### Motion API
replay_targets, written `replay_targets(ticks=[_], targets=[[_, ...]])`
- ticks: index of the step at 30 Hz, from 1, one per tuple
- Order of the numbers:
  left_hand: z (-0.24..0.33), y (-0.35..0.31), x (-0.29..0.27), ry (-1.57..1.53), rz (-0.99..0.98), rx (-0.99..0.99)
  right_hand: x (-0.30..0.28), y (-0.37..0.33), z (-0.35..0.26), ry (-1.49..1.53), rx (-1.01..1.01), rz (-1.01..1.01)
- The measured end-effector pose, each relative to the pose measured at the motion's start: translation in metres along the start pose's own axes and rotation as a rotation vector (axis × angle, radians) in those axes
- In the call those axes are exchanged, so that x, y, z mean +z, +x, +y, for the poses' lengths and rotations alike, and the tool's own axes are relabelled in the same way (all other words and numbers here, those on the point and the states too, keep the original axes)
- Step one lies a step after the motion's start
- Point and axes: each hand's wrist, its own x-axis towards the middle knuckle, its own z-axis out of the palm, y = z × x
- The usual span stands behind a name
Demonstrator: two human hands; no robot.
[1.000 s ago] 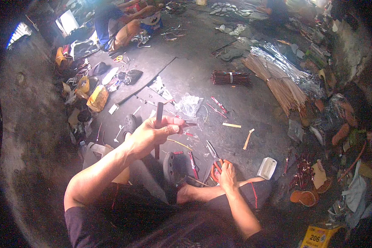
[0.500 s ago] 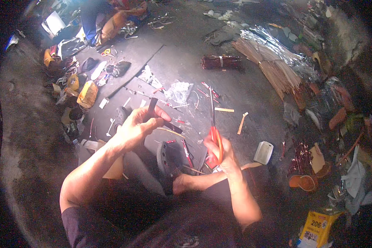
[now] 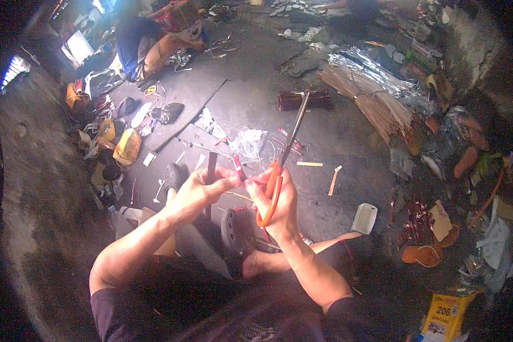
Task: The person sits on the floor and assembles small red cylindrical objects by inserting thin sticks into them and trimming excess material with scissors. The person handles the objects one at a time, repeatedly inserting sticks and cutting them to length.
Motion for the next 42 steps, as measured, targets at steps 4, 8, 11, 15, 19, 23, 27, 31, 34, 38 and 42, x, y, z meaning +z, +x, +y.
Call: replay_targets(ticks=[4, 8, 11, 15, 19, 23, 27, 31, 34, 38, 42], targets=[[-0.001, 0.002, -0.002, 0.077, 0.023, 0.089, 0.001, 0.006, -0.003, -0.121, -0.018, -0.044], [0.001, 0.002, -0.002, -0.001, 0.113, 0.152, 0.003, 0.005, 0.005, -0.264, -0.028, -0.03], [0.003, 0.007, -0.017, -0.11, 0.043, 0.092, -0.01, -0.003, 0.001, -0.239, 0.194, -0.169], [-0.004, 0.01, -0.027, -0.194, 0.017, 0.03, -0.044, -0.019, 0.02, -0.057, 0.346, -0.524], [-0.002, 0.008, -0.025, -0.185, -0.04, 0.013, -0.05, -0.037, 0.026, 0.08, 0.234, -0.72], [-0.003, 0.009, -0.021, -0.19, -0.053, 0.111, -0.058, -0.039, 0.019, -0.221, 0.081, -0.777], [-0.011, 0.01, -0.019, -0.143, -0.011, 0.175, -0.051, -0.04, 0.01, -0.444, -0.011, -0.741], [-0.003, 0.007, -0.019, -0.088, -0.009, 0.114, -0.054, -0.039, 0.015, -0.569, -0.055, -0.74], [-0.009, 0.008, -0.019, -0.107, -0.02, 0.143, -0.051, -0.04, 0.015, -0.589, -0.111, -0.719], [-0.007, 0.006, -0.019, -0.106, -0.02, 0.116, -0.047, -0.042, 0.013, -0.631, -0.084, -0.697], [-0.004, 0.006, -0.016, -0.092, -0.003, 0.136, -0.046, -0.043, 0.014, -0.619, -0.081, -0.669]])
